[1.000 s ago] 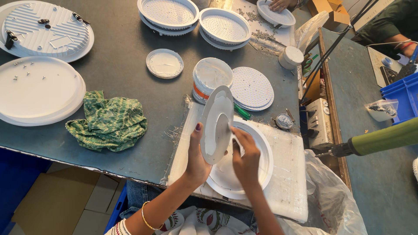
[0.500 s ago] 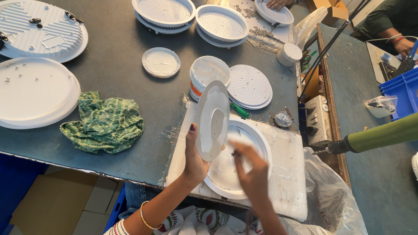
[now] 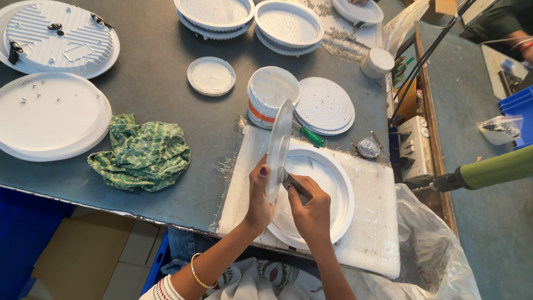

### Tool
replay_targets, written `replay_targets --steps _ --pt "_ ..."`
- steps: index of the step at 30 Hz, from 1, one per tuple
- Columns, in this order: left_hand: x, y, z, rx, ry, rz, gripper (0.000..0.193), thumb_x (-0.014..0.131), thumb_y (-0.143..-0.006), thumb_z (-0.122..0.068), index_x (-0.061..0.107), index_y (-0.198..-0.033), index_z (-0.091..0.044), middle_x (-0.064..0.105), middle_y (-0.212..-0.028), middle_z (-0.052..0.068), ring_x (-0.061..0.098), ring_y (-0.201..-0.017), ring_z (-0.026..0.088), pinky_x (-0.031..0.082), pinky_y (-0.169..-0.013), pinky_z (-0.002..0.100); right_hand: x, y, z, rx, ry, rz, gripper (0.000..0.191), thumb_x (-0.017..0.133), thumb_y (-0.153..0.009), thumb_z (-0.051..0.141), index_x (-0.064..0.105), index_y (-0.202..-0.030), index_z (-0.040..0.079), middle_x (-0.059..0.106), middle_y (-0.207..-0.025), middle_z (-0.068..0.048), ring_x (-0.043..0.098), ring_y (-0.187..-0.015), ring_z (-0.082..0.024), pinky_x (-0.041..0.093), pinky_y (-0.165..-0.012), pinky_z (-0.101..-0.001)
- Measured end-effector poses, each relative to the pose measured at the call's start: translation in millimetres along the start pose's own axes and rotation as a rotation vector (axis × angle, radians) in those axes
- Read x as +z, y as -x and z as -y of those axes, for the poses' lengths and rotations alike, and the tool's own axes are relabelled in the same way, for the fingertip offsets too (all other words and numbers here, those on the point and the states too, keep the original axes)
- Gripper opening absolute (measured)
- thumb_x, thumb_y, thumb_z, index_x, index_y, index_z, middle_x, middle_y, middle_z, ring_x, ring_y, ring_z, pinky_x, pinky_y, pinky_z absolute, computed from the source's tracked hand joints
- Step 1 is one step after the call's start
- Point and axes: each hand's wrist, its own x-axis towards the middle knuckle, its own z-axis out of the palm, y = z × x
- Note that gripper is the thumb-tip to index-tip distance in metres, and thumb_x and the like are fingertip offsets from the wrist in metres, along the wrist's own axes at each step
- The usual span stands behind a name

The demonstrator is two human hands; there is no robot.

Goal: The person scoops white filler paste from a bucket with a small scraper and spreads it over the inner surface of round light fixture bases, smoothing it by hand and with the scraper. They turn each base over to coat both sides, then stack the finished bases on the workbench.

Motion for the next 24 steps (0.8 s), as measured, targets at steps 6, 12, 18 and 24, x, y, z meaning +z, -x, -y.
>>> replay_targets --steps 6,12,18,24 --pt "6.7 4.1 -0.1 0.110 -0.256 0.119 0.108 0.055 -0.092 -0.077 0.033 -0.163 0.001 0.056 -0.147 0.012 0.049 -0.123 0.014 0.036 -0.107 0.029 -14.6 12.5 24.4 0.255 -0.069 0.078 0.017 0.072 -0.092 0.011 0.074 -0.101 -0.003 0.067 -0.072 -0.004 0.054 -0.066 -0.004 0.044 -0.057 -0.0236" --pt "-0.1 3.8 3.2 0.048 -0.325 0.099 0.113 0.055 -0.089 -0.082 0.031 -0.168 -0.004 0.058 -0.133 0.015 0.038 -0.098 0.014 0.033 -0.088 0.029 -36.2 15.6 29.4 0.225 -0.262 0.152 0.019 0.071 -0.090 0.010 0.074 -0.103 -0.004 0.072 -0.080 -0.001 0.062 -0.074 -0.003 0.049 -0.065 -0.0199" --pt "-3.6 8.9 6.8 0.047 -0.113 0.051 0.101 0.058 -0.091 -0.073 0.043 -0.153 0.005 0.062 -0.128 0.009 0.058 -0.115 0.015 0.047 -0.104 0.032 -27.0 -66.1 -3.7 -0.095 -0.087 -0.027 0.023 0.070 -0.094 0.007 0.075 -0.114 -0.002 0.078 -0.100 -0.008 0.069 -0.091 -0.010 0.053 -0.082 -0.0235" --pt "-12.1 14.3 12.5 -0.013 0.048 0.019 0.084 0.058 -0.093 -0.067 0.050 -0.140 0.002 0.062 -0.119 0.009 0.060 -0.114 0.015 0.047 -0.104 0.034 0.5 -48.7 -0.7 -0.207 0.110 -0.092 0.027 0.068 -0.089 -0.001 0.074 -0.115 0.002 0.077 -0.105 -0.012 0.077 -0.096 -0.020 0.057 -0.085 -0.0293"
